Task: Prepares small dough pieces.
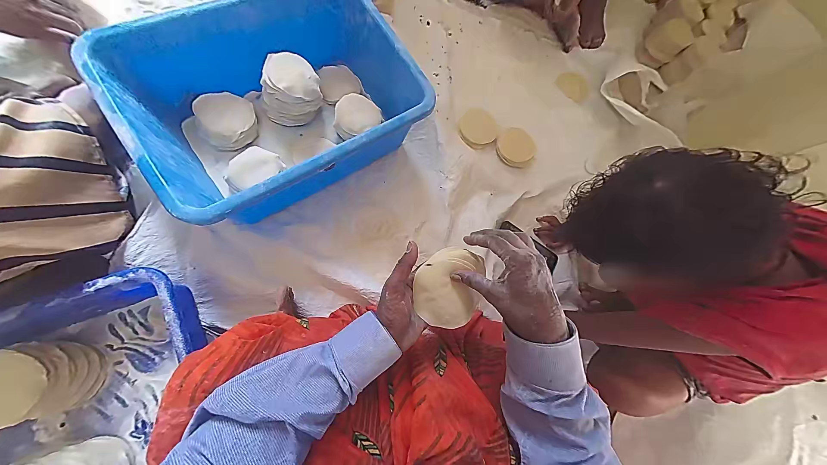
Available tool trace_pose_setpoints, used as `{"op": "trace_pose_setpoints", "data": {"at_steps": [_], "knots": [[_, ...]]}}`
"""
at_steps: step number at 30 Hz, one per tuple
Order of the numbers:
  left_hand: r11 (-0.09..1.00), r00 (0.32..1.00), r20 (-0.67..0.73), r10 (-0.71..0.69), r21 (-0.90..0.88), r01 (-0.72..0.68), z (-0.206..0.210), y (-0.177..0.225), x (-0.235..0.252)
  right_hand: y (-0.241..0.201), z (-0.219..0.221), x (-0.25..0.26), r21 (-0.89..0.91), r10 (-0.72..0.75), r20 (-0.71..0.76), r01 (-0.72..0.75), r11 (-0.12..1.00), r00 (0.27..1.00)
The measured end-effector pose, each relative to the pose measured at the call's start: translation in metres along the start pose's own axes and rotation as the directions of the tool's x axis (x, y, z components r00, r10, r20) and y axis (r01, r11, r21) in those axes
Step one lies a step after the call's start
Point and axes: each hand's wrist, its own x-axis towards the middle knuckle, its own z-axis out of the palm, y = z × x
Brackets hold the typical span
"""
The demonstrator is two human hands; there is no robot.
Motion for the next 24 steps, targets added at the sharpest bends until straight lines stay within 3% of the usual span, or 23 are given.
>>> {"op": "trace_pose_setpoints", "data": {"at_steps": [11,19,24], "knots": [[1.000,1.000,-0.013,0.010,0.008,-0.010,-0.001,-0.002,0.001,0.002,0.001,0.000,0.060,0.048,0.004,-0.049,0.997,0.999],[0.999,0.999,0.008,-0.050,-0.015,0.050,-0.001,-0.004,-0.003,0.017,-0.003,0.003,0.152,0.011,0.168,-0.037,0.988,0.986],[0.999,0.998,-0.051,-0.034,-0.030,0.033,0.002,0.001,0.001,0.017,-0.003,0.001,0.319,-0.182,0.121,0.136,0.938,0.976]]}}
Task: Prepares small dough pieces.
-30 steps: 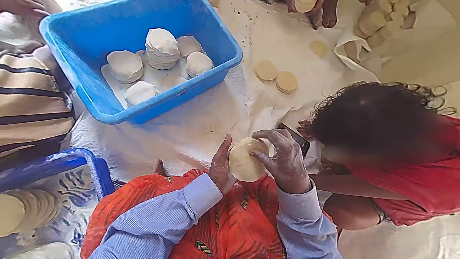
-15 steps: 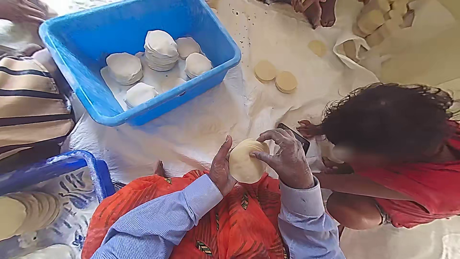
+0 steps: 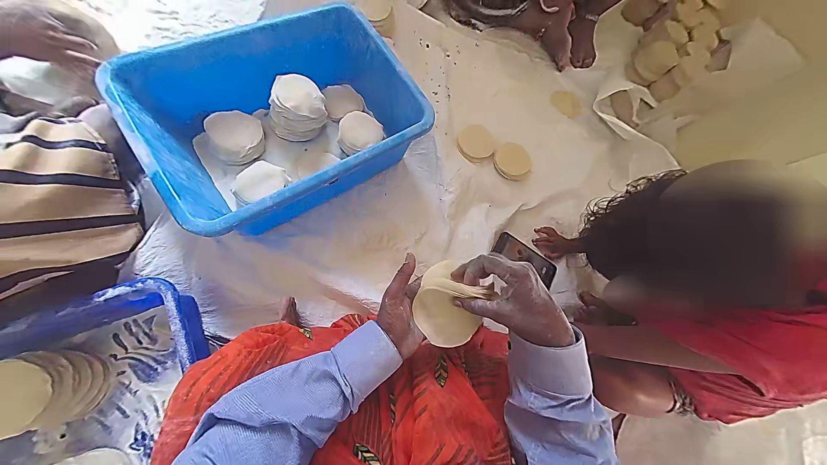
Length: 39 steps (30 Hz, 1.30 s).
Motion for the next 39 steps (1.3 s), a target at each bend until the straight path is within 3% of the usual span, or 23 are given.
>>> {"op": "trace_pose_setpoints", "data": {"at_steps": [2,4,5,7,9,11,16,17,19,21,25,28,32,36,39], "knots": [[0.986,0.994,-0.066,0.089,0.144,-0.079,0.000,0.009,0.009,-0.006,-0.003,-0.003,0.195,0.016,-0.026,-0.010,0.981,1.000],[0.889,0.955,-0.117,0.273,0.409,-0.204,-0.006,0.026,0.025,-0.010,-0.012,-0.005,0.260,0.054,-0.128,-0.018,0.965,0.990],[0.763,0.920,-0.090,0.382,0.592,-0.259,-0.009,0.037,0.031,-0.011,-0.018,-0.006,0.207,0.070,-0.174,-0.033,0.978,0.982],[0.302,0.850,0.083,0.520,0.913,-0.274,-0.013,0.059,0.034,-0.009,-0.025,-0.008,-0.042,0.111,-0.238,-0.125,0.991,0.965],[-0.089,0.856,0.146,0.496,0.989,-0.117,-0.008,0.068,0.035,-0.003,-0.012,-0.002,-0.206,0.178,-0.259,-0.235,0.950,0.949],[-0.238,0.885,0.120,0.450,0.971,-0.010,-0.010,0.066,0.047,0.012,0.013,0.012,-0.245,0.217,-0.260,-0.282,0.928,0.941],[-0.145,0.832,0.125,0.540,0.988,-0.054,-0.016,0.077,0.053,0.043,0.033,0.015,-0.097,0.112,-0.414,-0.166,0.981,0.904],[-0.142,0.846,0.087,0.526,0.990,-0.013,-0.017,0.081,0.055,0.048,0.034,0.013,-0.089,0.166,-0.398,-0.219,0.972,0.902],[-0.193,0.908,-0.058,0.416,0.970,0.151,-0.028,0.079,0.066,0.053,0.046,0.016,-0.138,0.405,-0.214,-0.438,0.888,0.889],[-0.298,0.931,-0.149,0.334,0.920,0.254,-0.031,0.073,0.078,0.064,0.062,0.027,-0.164,0.480,-0.123,-0.495,0.854,0.869],[-0.283,0.893,-0.135,0.430,0.919,0.275,-0.019,0.075,0.065,0.063,0.067,0.026,-0.045,0.455,-0.273,-0.484,0.874,0.848],[-0.352,0.892,-0.220,0.395,0.861,0.368,-0.026,0.071,0.072,0.077,0.080,0.029,-0.066,0.592,-0.193,-0.612,0.788,0.782],[-0.326,0.889,-0.174,0.423,0.887,0.328,-0.021,0.075,0.066,0.066,0.069,0.027,0.010,0.573,-0.227,-0.587,0.810,0.787],[-0.400,0.899,-0.248,0.361,0.830,0.390,-0.024,0.066,0.077,0.072,0.087,0.032,-0.080,0.604,-0.111,-0.613,0.786,0.789],[-0.379,0.902,-0.187,0.390,0.860,0.342,-0.022,0.069,0.067,0.067,0.086,0.030,-0.035,0.557,-0.183,-0.572,0.820,0.810]]}}
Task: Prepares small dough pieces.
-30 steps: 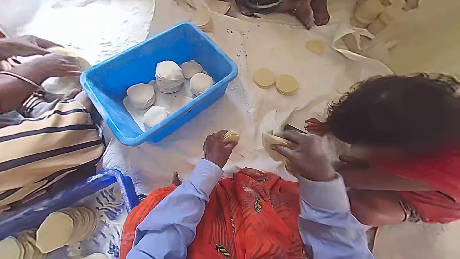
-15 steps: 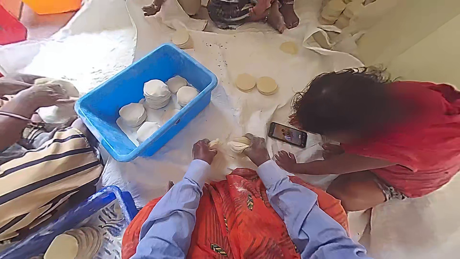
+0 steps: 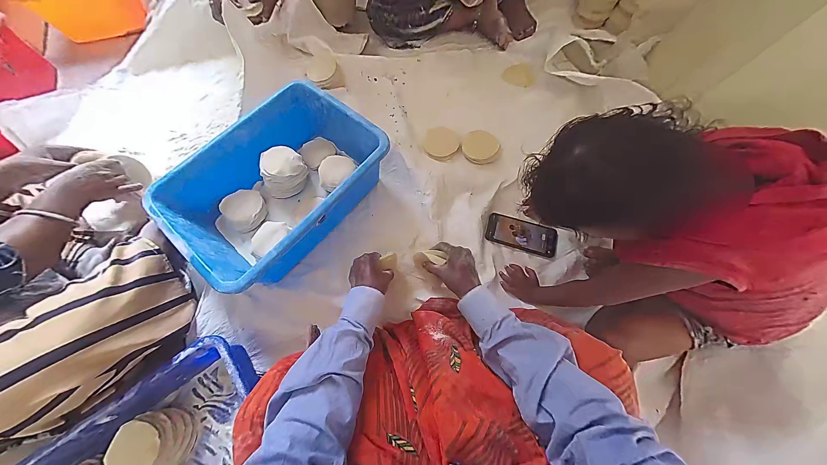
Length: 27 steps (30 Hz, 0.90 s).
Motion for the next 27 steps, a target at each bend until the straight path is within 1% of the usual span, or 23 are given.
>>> {"op": "trace_pose_setpoints", "data": {"at_steps": [1,2,4,5,6,9,10,12,13,15,17,18,20,21,22,25,26,27], "knots": [[1.000,1.000,-0.020,0.002,-0.013,-0.003,-0.005,0.000,-0.004,-0.002,-0.005,-0.002,0.019,-0.005,-0.038,0.006,1.000,0.999],[1.000,1.000,-0.022,-0.009,-0.003,0.009,-0.008,0.001,-0.005,-0.004,-0.008,-0.002,0.007,0.008,-0.031,-0.008,1.000,0.999],[0.996,0.998,0.038,-0.059,0.066,0.056,0.001,0.002,-0.001,-0.005,0.002,0.000,-0.071,0.048,0.083,-0.042,0.997,0.995],[0.994,0.996,0.056,-0.065,0.087,0.060,0.004,0.004,0.003,-0.006,0.006,0.003,-0.091,0.041,0.116,-0.031,0.995,0.992],[0.995,0.997,0.053,-0.048,0.091,0.043,0.004,0.004,0.006,-0.008,0.007,0.003,-0.082,0.019,0.113,-0.009,0.997,0.993],[1.000,1.000,-0.029,0.006,0.012,-0.005,-0.007,-0.001,-0.005,-0.011,-0.004,-0.006,-0.033,-0.021,0.033,0.022,0.999,0.999],[1.000,0.999,-0.035,-0.006,0.015,0.006,-0.008,-0.001,-0.007,-0.013,-0.004,-0.006,-0.067,0.002,0.070,0.003,0.998,0.998],[0.998,1.000,0.006,-0.026,0.059,0.026,-0.002,0.000,0.001,-0.016,0.005,-0.002,-0.148,0.037,0.185,-0.010,0.989,0.982],[0.998,1.000,0.002,-0.006,0.068,0.006,0.000,0.000,0.005,-0.017,0.011,0.000,-0.165,0.029,0.200,0.004,0.986,0.979],[0.998,0.995,-0.071,0.066,-0.014,-0.068,-0.001,-0.003,0.002,-0.018,0.006,-0.003,-0.105,-0.017,0.136,0.032,0.994,0.990],[0.984,0.982,-0.165,0.092,-0.137,-0.116,-0.003,-0.008,-0.009,-0.016,-0.003,-0.009,-0.041,-0.046,0.069,0.049,0.998,0.997],[0.983,0.982,-0.167,0.085,-0.147,-0.110,-0.003,-0.009,-0.009,-0.014,-0.003,-0.007,-0.054,-0.034,0.085,0.039,0.998,0.996],[0.993,0.995,-0.083,0.048,-0.105,-0.056,0.004,-0.009,0.000,-0.012,0.009,-0.001,-0.105,-0.016,0.162,0.033,0.994,0.987],[0.995,0.997,-0.061,0.041,-0.086,-0.047,0.009,-0.009,0.006,-0.012,0.015,0.001,-0.109,-0.030,0.176,0.050,0.993,0.984],[0.995,0.997,-0.055,0.044,-0.083,-0.049,0.010,-0.009,0.009,-0.013,0.016,0.001,-0.082,-0.054,0.162,0.068,0.994,0.985],[0.987,0.993,-0.110,0.037,-0.151,-0.053,0.003,-0.011,-0.003,-0.011,0.001,-0.009,0.058,-0.105,0.042,0.103,0.993,0.994],[0.989,0.994,-0.104,0.023,-0.142,-0.038,0.001,-0.012,-0.005,-0.011,0.000,-0.010,0.044,-0.085,0.056,0.083,0.996,0.995],[0.995,0.998,-0.067,-0.004,-0.099,-0.003,0.002,-0.015,-0.003,-0.010,0.002,-0.009,-0.012,-0.053,0.111,0.055,0.998,0.992]]}}
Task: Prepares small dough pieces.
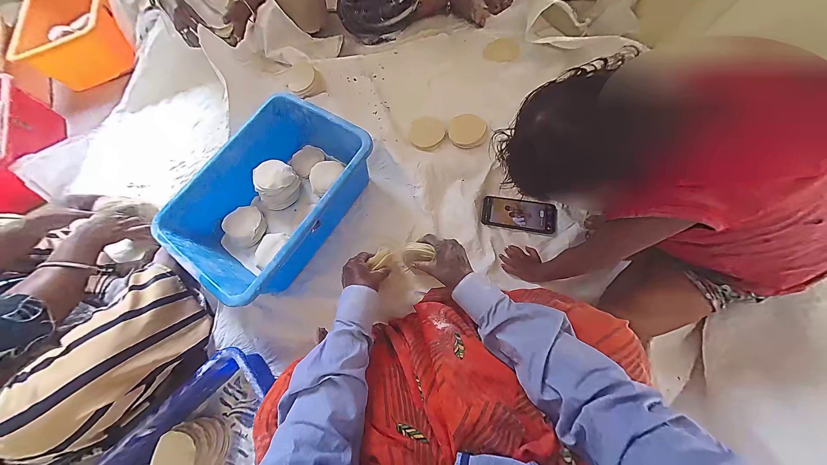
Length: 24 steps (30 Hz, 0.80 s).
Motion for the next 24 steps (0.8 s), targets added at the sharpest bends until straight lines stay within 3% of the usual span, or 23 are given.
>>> {"op": "trace_pose_setpoints", "data": {"at_steps": [2,6,10,14,18,22,24], "knots": [[0.995,0.998,0.045,-0.048,0.091,0.044,0.002,0.002,0.008,-0.001,0.007,0.009,-0.103,0.030,0.082,-0.022,0.994,0.996],[0.998,0.998,-0.030,0.049,0.051,-0.047,-0.012,0.003,-0.005,0.003,0.001,0.003,-0.004,-0.027,-0.041,0.027,1.000,0.999],[0.967,0.998,0.064,0.024,0.251,-0.040,0.001,0.006,0.010,0.002,0.012,0.011,-0.156,0.024,0.093,-0.010,0.988,0.995],[0.977,0.998,-0.019,0.067,0.202,-0.062,-0.007,0.012,-0.007,-0.004,-0.001,-0.001,-0.021,-0.001,-0.027,0.000,1.000,1.000],[0.974,0.998,0.047,0.033,0.221,-0.042,-0.001,0.011,0.005,-0.002,0.011,0.010,-0.130,0.042,0.070,-0.032,0.991,0.997],[0.988,0.990,-0.081,0.113,0.115,-0.104,-0.004,0.007,-0.009,-0.005,0.001,-0.003,0.038,0.022,-0.084,-0.019,0.999,0.996],[0.991,0.994,-0.069,0.087,0.104,-0.080,-0.002,0.007,-0.008,-0.003,0.005,-0.001,0.006,0.053,-0.041,-0.053,0.999,0.998]]}}
